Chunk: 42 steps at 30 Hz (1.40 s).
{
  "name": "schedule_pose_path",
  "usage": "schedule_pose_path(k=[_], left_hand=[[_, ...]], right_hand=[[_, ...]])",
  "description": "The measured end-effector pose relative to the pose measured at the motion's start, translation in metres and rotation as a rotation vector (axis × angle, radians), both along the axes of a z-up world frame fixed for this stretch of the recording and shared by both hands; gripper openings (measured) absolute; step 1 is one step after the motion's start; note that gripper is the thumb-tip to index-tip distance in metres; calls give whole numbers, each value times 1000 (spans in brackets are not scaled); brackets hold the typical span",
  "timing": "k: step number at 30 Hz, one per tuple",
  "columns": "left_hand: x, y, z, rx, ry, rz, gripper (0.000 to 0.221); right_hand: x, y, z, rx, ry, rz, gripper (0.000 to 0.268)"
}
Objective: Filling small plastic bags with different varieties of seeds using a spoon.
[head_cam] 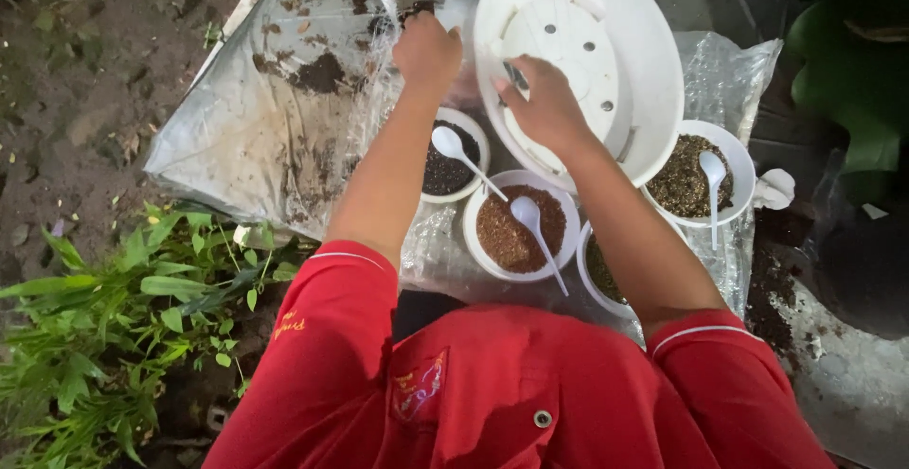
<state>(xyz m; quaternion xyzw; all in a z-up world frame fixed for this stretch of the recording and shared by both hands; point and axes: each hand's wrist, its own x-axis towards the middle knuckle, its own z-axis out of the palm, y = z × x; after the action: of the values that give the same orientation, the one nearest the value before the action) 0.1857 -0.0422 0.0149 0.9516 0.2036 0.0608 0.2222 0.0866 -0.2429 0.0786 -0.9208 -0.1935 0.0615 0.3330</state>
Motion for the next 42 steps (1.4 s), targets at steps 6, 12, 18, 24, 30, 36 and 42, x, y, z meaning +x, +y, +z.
schedule_pose_path(k=[6,12,18,24,30,36,42], left_hand=[[-13,3,15,-169,-50,22,23],[-53,5,37,-371,-343,-45,58],[-124,-42,76,-613,-341,-329,30],[-143,-73,49,-826,-412,-332,16],[-167,-95,76,-831,-423,-346,16],[-168,-107,67,-798,-398,-354,19],[-171,-109,71,-762,-409,-361,18]], right_hand=[[-15,-9,4,40,84,-81,65],[-19,-19,-6,146,-141,-53,48],[-28,-20,-6,255,-439,-16,37],[-26,-36,-19,276,-756,-15,17],[-40,-43,-19,253,-790,-103,12],[-40,-52,-28,203,-816,-198,13],[-45,-52,-25,165,-832,-243,15]])
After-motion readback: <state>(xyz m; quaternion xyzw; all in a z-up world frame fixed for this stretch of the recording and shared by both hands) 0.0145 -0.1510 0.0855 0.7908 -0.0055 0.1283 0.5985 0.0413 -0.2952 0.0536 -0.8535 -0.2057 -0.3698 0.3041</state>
